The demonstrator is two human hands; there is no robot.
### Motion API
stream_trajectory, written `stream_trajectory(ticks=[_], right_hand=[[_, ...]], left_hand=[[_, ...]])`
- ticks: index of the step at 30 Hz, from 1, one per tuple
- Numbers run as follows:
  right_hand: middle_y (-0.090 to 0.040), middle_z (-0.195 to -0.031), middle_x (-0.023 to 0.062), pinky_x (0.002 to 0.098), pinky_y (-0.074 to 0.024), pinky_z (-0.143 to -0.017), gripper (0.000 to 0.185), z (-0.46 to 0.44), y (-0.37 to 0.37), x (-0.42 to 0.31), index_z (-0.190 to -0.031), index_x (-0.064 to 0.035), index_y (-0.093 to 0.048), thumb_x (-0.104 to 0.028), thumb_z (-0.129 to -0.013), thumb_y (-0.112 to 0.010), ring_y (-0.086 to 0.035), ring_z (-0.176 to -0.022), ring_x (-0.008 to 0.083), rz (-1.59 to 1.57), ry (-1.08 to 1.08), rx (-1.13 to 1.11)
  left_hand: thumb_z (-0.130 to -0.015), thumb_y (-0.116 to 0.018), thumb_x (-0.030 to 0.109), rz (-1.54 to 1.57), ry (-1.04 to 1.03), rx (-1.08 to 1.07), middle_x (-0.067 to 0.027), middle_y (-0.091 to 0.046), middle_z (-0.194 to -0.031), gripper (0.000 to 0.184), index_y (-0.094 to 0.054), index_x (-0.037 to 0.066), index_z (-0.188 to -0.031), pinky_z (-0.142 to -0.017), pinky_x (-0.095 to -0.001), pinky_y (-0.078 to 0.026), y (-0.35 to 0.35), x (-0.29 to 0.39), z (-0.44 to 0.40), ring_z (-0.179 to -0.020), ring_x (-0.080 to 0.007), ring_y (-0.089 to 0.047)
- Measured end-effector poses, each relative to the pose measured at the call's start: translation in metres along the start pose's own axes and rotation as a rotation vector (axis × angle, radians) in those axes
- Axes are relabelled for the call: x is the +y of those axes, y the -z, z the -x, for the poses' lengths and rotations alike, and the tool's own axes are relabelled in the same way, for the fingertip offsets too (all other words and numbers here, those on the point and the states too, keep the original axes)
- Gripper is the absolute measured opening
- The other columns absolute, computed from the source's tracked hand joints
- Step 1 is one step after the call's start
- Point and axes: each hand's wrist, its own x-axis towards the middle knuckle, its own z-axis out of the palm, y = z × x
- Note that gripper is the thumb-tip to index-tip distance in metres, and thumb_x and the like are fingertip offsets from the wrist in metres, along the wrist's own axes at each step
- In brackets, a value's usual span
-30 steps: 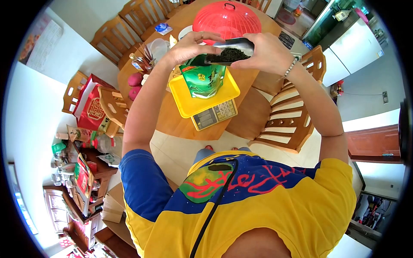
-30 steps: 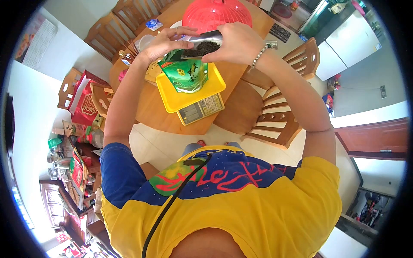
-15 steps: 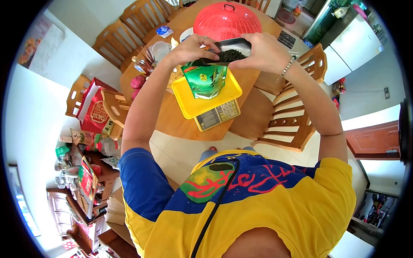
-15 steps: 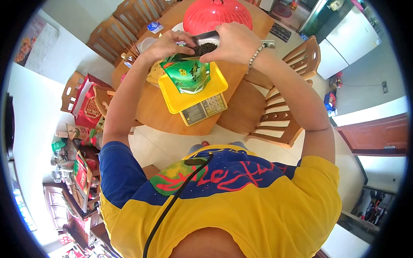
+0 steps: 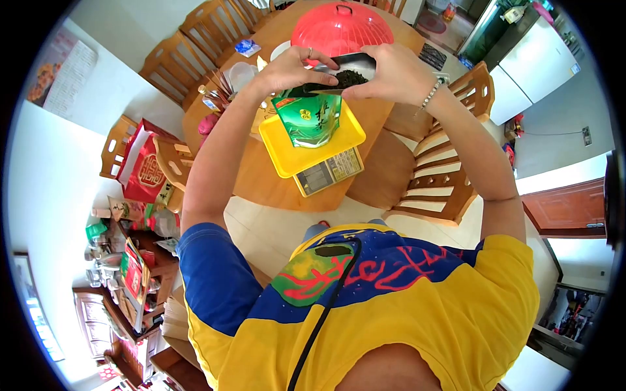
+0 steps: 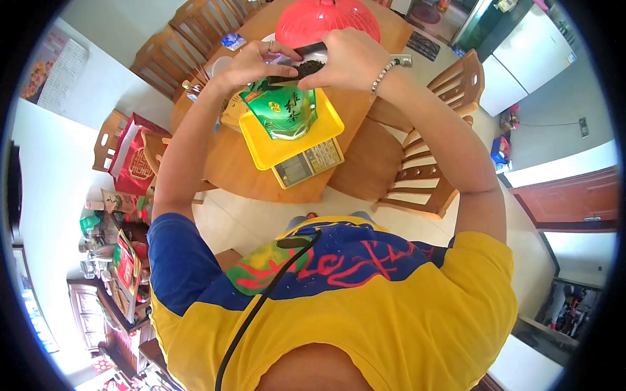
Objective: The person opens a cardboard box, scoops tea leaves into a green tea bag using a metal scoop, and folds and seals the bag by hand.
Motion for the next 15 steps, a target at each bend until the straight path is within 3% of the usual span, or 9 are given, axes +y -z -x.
stream_trajectory(ticks=[2,5,12,15], right_hand=[[-0.069,-0.077,0.0159,0.0364,-0.0530,-0.069,0.059,0.000,0.002,0.000,-0.096,0.0012,-0.068,-0.046,-0.063,-0.083,-0.067,-0.071,0.0287,0.028,-0.017,-0.073],[-0.069,-0.077,0.0149,0.0350,-0.0533,-0.069,0.059,-0.002,0.001,-0.001,-0.096,0.0009,-0.069,-0.046,-0.063,-0.083,-0.067,-0.071,0.0270,0.073,-0.056,-0.082],[-0.070,-0.078,0.0163,0.0359,-0.0536,-0.070,0.063,-0.001,0.001,-0.003,-0.096,0.0021,-0.069,-0.049,-0.062,-0.083,-0.068,-0.072,0.0284,0.087,-0.045,-0.085],[-0.069,-0.077,0.0167,0.0364,-0.0534,-0.070,0.064,0.000,0.001,-0.004,-0.095,0.0026,-0.068,-0.050,-0.062,-0.083,-0.068,-0.071,0.0289,0.094,-0.039,-0.082]], left_hand=[[-0.077,-0.080,0.016,-0.056,-0.044,-0.044,-0.0041,-0.070,-0.104,0.027,-0.073,0.005,-0.100,-0.087,-0.0295,-0.050,-0.002,0.000,-0.001,-0.097,-0.0142,-0.063],[-0.075,-0.080,0.027,-0.065,-0.066,-0.056,-0.0039,-0.071,-0.102,0.031,-0.075,0.010,-0.101,-0.094,-0.0309,-0.046,-0.002,-0.014,-0.004,-0.099,-0.0173,-0.062],[-0.079,-0.077,0.011,-0.078,-0.069,-0.085,-0.0031,-0.069,-0.101,0.018,-0.074,0.003,-0.095,-0.089,-0.0288,-0.049,0.000,-0.014,-0.001,-0.094,-0.0154,-0.063],[-0.079,-0.077,0.011,-0.091,-0.069,-0.086,-0.0032,-0.069,-0.100,0.017,-0.074,0.003,-0.094,-0.089,-0.0287,-0.049,0.002,-0.016,-0.001,-0.093,-0.0160,-0.063]])
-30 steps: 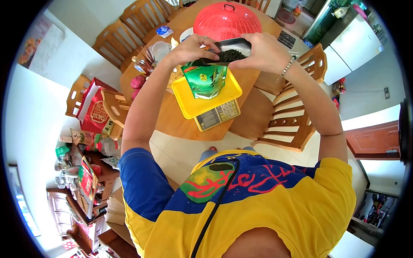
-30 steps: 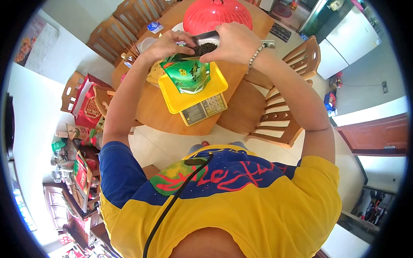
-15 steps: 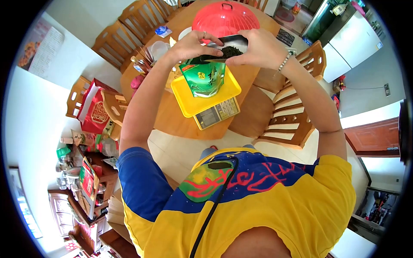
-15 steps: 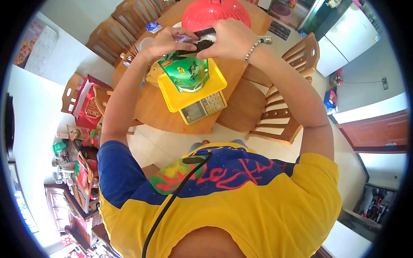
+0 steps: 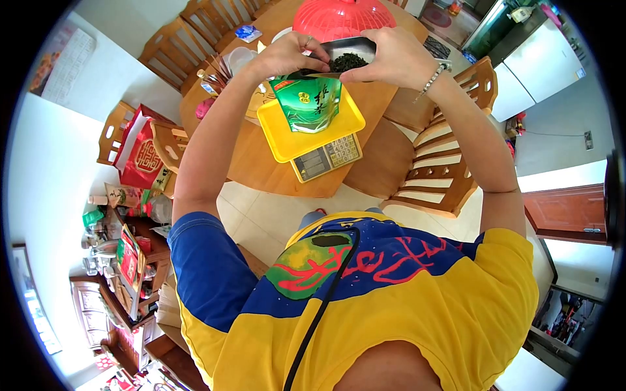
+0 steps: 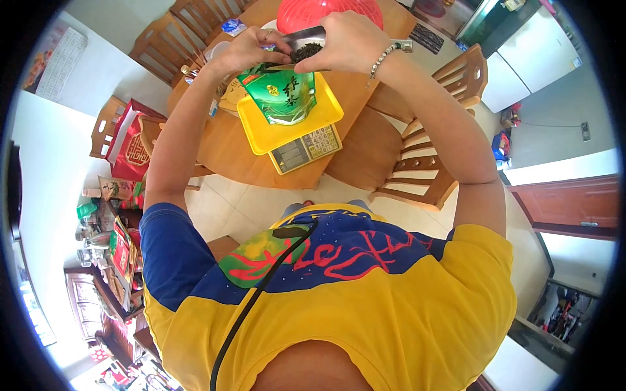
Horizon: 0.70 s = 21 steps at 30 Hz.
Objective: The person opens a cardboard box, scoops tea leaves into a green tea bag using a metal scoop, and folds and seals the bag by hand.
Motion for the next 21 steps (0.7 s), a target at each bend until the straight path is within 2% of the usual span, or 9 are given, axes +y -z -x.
stream_trajectory(ticks=[7,9,12,15,16,18,21], right_hand=[[-0.068,-0.076,0.0169,0.0369,-0.0530,-0.070,0.062,-0.002,-0.004,0.005,-0.094,0.0032,-0.068,-0.049,-0.063,-0.083,-0.067,-0.071,0.0295,-0.017,0.005,-0.010],[-0.063,-0.063,0.0189,0.0384,-0.0528,-0.061,0.061,-0.002,-0.010,0.011,-0.069,0.0051,-0.066,-0.052,-0.058,-0.083,-0.066,-0.060,0.0302,-0.078,0.095,0.119],[-0.063,-0.062,0.0188,0.0387,-0.0529,-0.061,0.060,-0.003,-0.013,0.013,-0.067,0.0045,-0.066,-0.052,-0.057,-0.083,-0.065,-0.060,0.0302,-0.082,0.119,0.155],[-0.063,-0.062,0.0189,0.0392,-0.0529,-0.062,0.059,0.000,-0.006,0.006,-0.066,0.0035,-0.066,-0.052,-0.057,-0.083,-0.065,-0.061,0.0309,-0.105,0.128,0.118],[-0.063,-0.062,0.0189,0.0392,-0.0529,-0.062,0.059,0.000,-0.004,0.004,-0.066,0.0035,-0.066,-0.052,-0.057,-0.083,-0.065,-0.061,0.0309,-0.103,0.129,0.120],[-0.070,-0.082,0.0178,0.0366,-0.0533,-0.072,0.060,0.000,0.001,0.000,-0.093,0.0023,-0.067,-0.048,-0.064,-0.083,-0.068,-0.075,0.0301,-0.057,0.039,-0.022],[-0.070,-0.081,0.0181,0.0372,-0.0534,-0.072,0.060,0.000,0.001,0.001,-0.093,0.0023,-0.068,-0.048,-0.064,-0.083,-0.068,-0.074,0.0303,-0.017,0.022,-0.010]], left_hand=[[-0.080,-0.076,0.010,0.027,0.024,0.008,-0.0037,-0.069,-0.099,0.017,-0.074,0.003,-0.095,-0.090,-0.0298,-0.048,0.001,0.001,0.002,-0.096,-0.0171,-0.063],[-0.080,-0.077,0.010,0.066,0.047,0.036,-0.0035,-0.067,-0.101,0.017,-0.075,0.004,-0.096,-0.092,-0.0299,-0.047,0.000,0.007,0.002,-0.098,-0.0180,-0.062],[-0.079,-0.078,0.015,-0.001,-0.064,0.095,-0.0038,-0.064,-0.107,0.021,-0.075,0.006,-0.098,-0.095,-0.0298,-0.045,0.001,0.010,-0.002,-0.102,-0.0177,-0.060],[-0.079,-0.079,0.020,-0.105,-0.030,0.088,-0.0052,-0.060,-0.111,0.025,-0.076,0.009,-0.101,-0.096,-0.0320,-0.044,0.001,0.025,0.001,-0.105,-0.0199,-0.058],[-0.079,-0.079,0.020,-0.107,-0.032,0.091,-0.0052,-0.060,-0.111,0.025,-0.076,0.009,-0.101,-0.096,-0.0320,-0.044,0.000,0.025,0.000,-0.105,-0.0199,-0.058],[-0.077,-0.081,0.024,-0.263,-0.217,0.220,-0.0075,-0.060,-0.115,0.027,-0.076,0.013,-0.101,-0.096,-0.0355,-0.044,-0.004,0.022,0.000,-0.108,-0.0234,-0.057],[-0.074,-0.082,0.023,-0.210,-0.215,0.209,-0.0090,-0.059,-0.118,0.027,-0.077,0.015,-0.099,-0.098,-0.0373,-0.042,-0.008,0.018,-0.004,-0.113,-0.0266,-0.054]])
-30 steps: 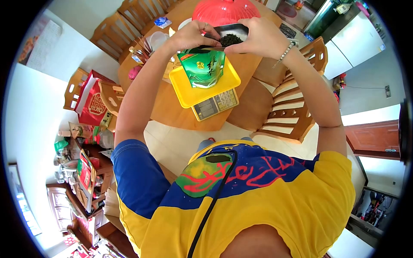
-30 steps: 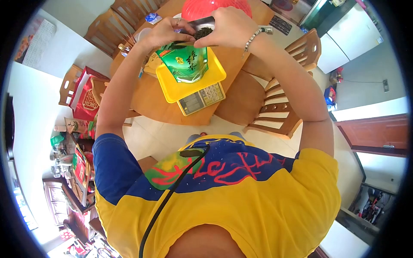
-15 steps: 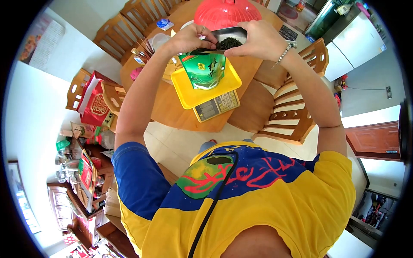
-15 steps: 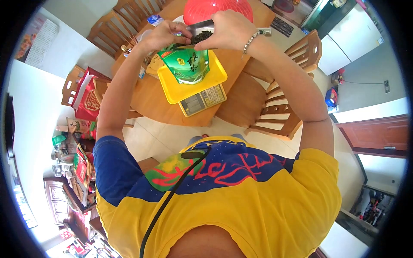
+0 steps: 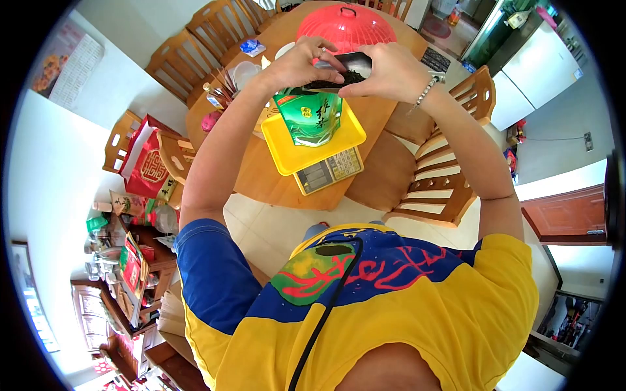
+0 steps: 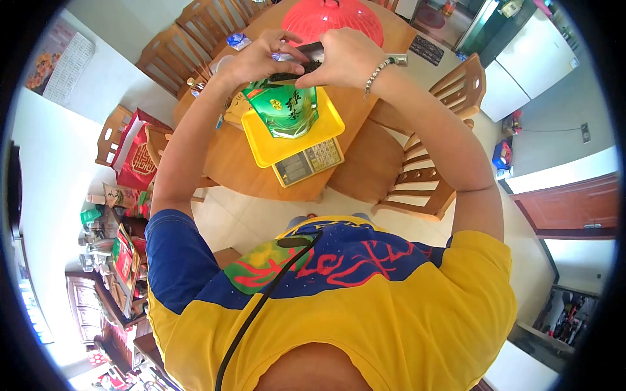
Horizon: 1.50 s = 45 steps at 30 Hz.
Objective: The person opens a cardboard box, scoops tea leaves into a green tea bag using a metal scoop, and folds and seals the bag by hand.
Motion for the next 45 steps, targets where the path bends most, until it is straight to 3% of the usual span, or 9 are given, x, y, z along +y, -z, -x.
stream_trajectory(ticks=[9,31,33,37,38,45], right_hand=[[-0.069,-0.078,0.0185,0.0380,-0.0538,-0.072,0.063,0.002,0.000,0.002,-0.089,0.0038,-0.068,-0.051,-0.062,-0.082,-0.068,-0.073,0.0312,-0.041,-0.027,0.022],[-0.068,-0.072,0.0181,0.0376,-0.0533,-0.068,0.061,0.008,-0.006,0.005,-0.089,0.0035,-0.069,-0.050,-0.062,-0.083,-0.067,-0.068,0.0307,-0.002,-0.047,0.041],[-0.065,-0.067,0.0212,0.0393,-0.0539,-0.064,0.058,0.007,-0.011,0.009,-0.071,0.0036,-0.068,-0.051,-0.058,-0.083,-0.067,-0.064,0.0327,-0.066,0.016,0.151],[-0.064,-0.064,0.0201,0.0377,-0.0534,-0.061,0.060,0.004,-0.014,0.009,-0.069,0.0044,-0.068,-0.053,-0.057,-0.083,-0.066,-0.061,0.0308,-0.030,-0.011,0.126],[-0.068,-0.070,0.0158,0.0352,-0.0539,-0.066,0.063,0.004,-0.010,0.006,-0.089,0.0039,-0.069,-0.052,-0.062,-0.083,-0.068,-0.066,0.0264,0.002,-0.047,0.044],[-0.069,-0.071,0.0151,0.0356,-0.0537,-0.067,0.061,0.001,-0.009,0.003,-0.088,0.0025,-0.069,-0.051,-0.062,-0.083,-0.068,-0.067,0.0267,0.038,-0.088,0.004]], left_hand=[[-0.069,-0.083,0.020,-0.022,0.007,-0.087,-0.0089,-0.060,-0.121,0.026,-0.077,0.014,-0.094,-0.100,-0.0378,-0.043,-0.002,-0.005,-0.008,-0.114,-0.0265,-0.054],[-0.073,-0.082,0.018,-0.030,0.041,-0.224,-0.0105,-0.062,-0.121,0.023,-0.077,0.010,-0.094,-0.101,-0.0364,-0.042,0.016,-0.023,-0.001,-0.115,-0.0263,-0.055],[-0.074,-0.081,0.018,-0.031,0.018,-0.244,-0.0110,-0.062,-0.122,0.022,-0.077,0.010,-0.094,-0.101,-0.0361,-0.041,0.018,-0.024,-0.002,-0.116,-0.0259,-0.055],[-0.075,-0.080,0.018,-0.026,0.059,-0.248,-0.0105,-0.062,-0.123,0.022,-0.077,0.010,-0.095,-0.101,-0.0365,-0.042,0.019,-0.020,0.000,-0.115,-0.0261,-0.055],[-0.076,-0.079,0.018,-0.062,0.054,-0.248,-0.0100,-0.062,-0.124,0.021,-0.077,0.010,-0.095,-0.101,-0.0365,-0.042,0.019,-0.021,0.000,-0.116,-0.0257,-0.055],[-0.076,-0.079,0.019,-0.113,0.055,-0.268,-0.0091,-0.062,-0.124,0.021,-0.077,0.011,-0.096,-0.100,-0.0366,-0.043,0.021,-0.023,0.000,-0.117,-0.0248,-0.054]])
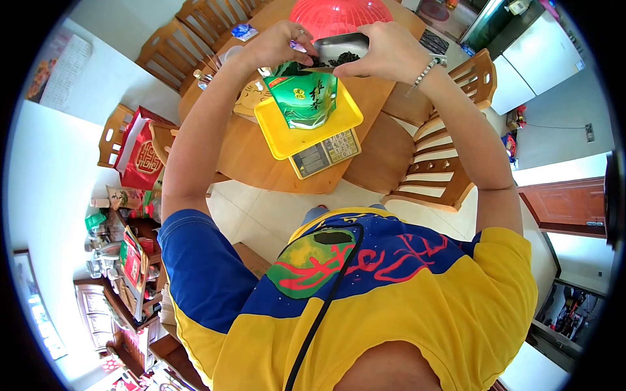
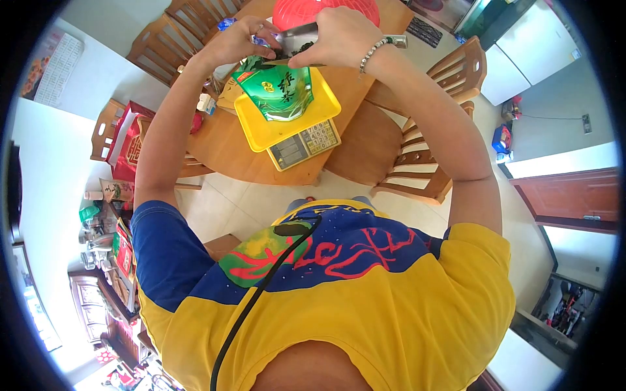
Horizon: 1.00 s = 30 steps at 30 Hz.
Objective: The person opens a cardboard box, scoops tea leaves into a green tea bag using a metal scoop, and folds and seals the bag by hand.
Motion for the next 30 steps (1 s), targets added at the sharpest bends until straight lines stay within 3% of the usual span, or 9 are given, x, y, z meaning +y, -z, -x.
stream_trajectory(ticks=[2,6,8,15,17,20,23,27,30], right_hand=[[-0.069,-0.071,0.0152,0.0356,-0.0536,-0.068,0.060,0.000,0.000,0.000,-0.089,0.0020,-0.069,-0.051,-0.063,-0.083,-0.068,-0.067,0.0272,-0.005,0.006,0.001],[-0.068,-0.072,0.0159,0.0359,-0.0536,-0.068,0.061,-0.001,-0.003,0.003,-0.090,0.0018,-0.069,-0.051,-0.063,-0.082,-0.068,-0.068,0.0278,0.008,0.021,0.004],[-0.064,-0.064,0.0193,0.0386,-0.0537,-0.062,0.060,-0.002,-0.009,0.008,-0.071,0.0034,-0.069,-0.054,-0.058,-0.082,-0.066,-0.062,0.0314,-0.089,0.098,0.125],[-0.065,-0.066,0.0185,0.0392,-0.0538,-0.063,0.057,-0.006,-0.013,0.009,-0.075,0.0016,-0.070,-0.052,-0.059,-0.082,-0.066,-0.063,0.0308,-0.065,0.130,0.158],[-0.065,-0.065,0.0174,0.0384,-0.0537,-0.063,0.056,-0.005,-0.013,0.008,-0.076,-0.0004,-0.072,-0.053,-0.060,-0.082,-0.067,-0.063,0.0297,-0.083,0.163,0.180],[-0.065,-0.065,0.0164,0.0374,-0.0536,-0.063,0.055,-0.003,-0.006,0.001,-0.075,-0.0022,-0.072,-0.054,-0.060,-0.082,-0.067,-0.063,0.0291,-0.083,0.107,0.126],[-0.066,-0.065,0.0163,0.0369,-0.0535,-0.063,0.054,-0.006,-0.005,0.003,-0.074,-0.0028,-0.072,-0.054,-0.060,-0.082,-0.066,-0.063,0.0290,-0.060,0.104,0.106],[-0.065,-0.065,0.0171,0.0375,-0.0537,-0.063,0.054,-0.006,-0.007,0.005,-0.073,-0.0026,-0.072,-0.054,-0.060,-0.082,-0.066,-0.063,0.0298,-0.072,0.135,0.141],[-0.065,-0.066,0.0183,0.0385,-0.0538,-0.063,0.056,-0.005,-0.006,0.004,-0.072,-0.0011,-0.070,-0.054,-0.059,-0.082,-0.067,-0.064,0.0308,-0.038,0.115,0.128]], left_hand=[[-0.072,-0.081,0.014,-0.006,-0.070,0.073,-0.0178,-0.065,-0.114,0.025,-0.076,0.006,-0.095,-0.095,-0.0374,-0.046,-0.002,-0.002,0.001,-0.109,-0.0295,-0.061],[-0.072,-0.080,0.014,0.022,-0.035,0.066,-0.0180,-0.065,-0.114,0.024,-0.076,0.006,-0.095,-0.096,-0.0378,-0.046,0.001,-0.001,0.004,-0.109,-0.0301,-0.060],[-0.077,-0.079,0.019,-0.021,0.030,-0.021,-0.0071,-0.062,-0.124,0.022,-0.076,0.012,-0.098,-0.098,-0.0363,-0.044,0.005,0.000,0.003,-0.116,-0.0241,-0.054],[-0.077,-0.079,0.017,-0.099,-0.156,0.169,-0.0051,-0.064,-0.112,0.030,-0.074,0.013,-0.106,-0.093,-0.0341,-0.047,0.001,0.002,-0.007,-0.105,-0.0208,-0.058],[-0.078,-0.077,0.013,0.135,-0.016,0.046,-0.0052,-0.065,-0.103,0.029,-0.073,0.011,-0.107,-0.087,-0.0319,-0.050,0.003,0.028,-0.007,-0.096,-0.0176,-0.060],[-0.079,-0.075,0.007,0.137,0.014,-0.023,-0.0057,-0.066,-0.099,0.029,-0.072,0.009,-0.107,-0.081,-0.0297,-0.052,-0.001,0.043,-0.012,-0.090,-0.0154,-0.063],[-0.075,-0.079,0.013,0.223,-0.081,0.034,-0.0085,-0.066,-0.087,0.030,-0.074,0.007,-0.104,-0.075,-0.0308,-0.052,-0.016,0.024,-0.020,-0.082,-0.0184,-0.065],[-0.074,-0.079,0.013,0.200,-0.035,0.006,-0.0086,-0.068,-0.086,0.028,-0.074,0.006,-0.102,-0.075,-0.0303,-0.052,-0.009,0.030,-0.020,-0.081,-0.0177,-0.066],[-0.077,-0.076,0.004,0.184,0.012,-0.035,-0.0063,-0.071,-0.090,0.024,-0.074,0.007,-0.101,-0.078,-0.0294,-0.053,-0.007,0.028,-0.016,-0.086,-0.0149,-0.066]])
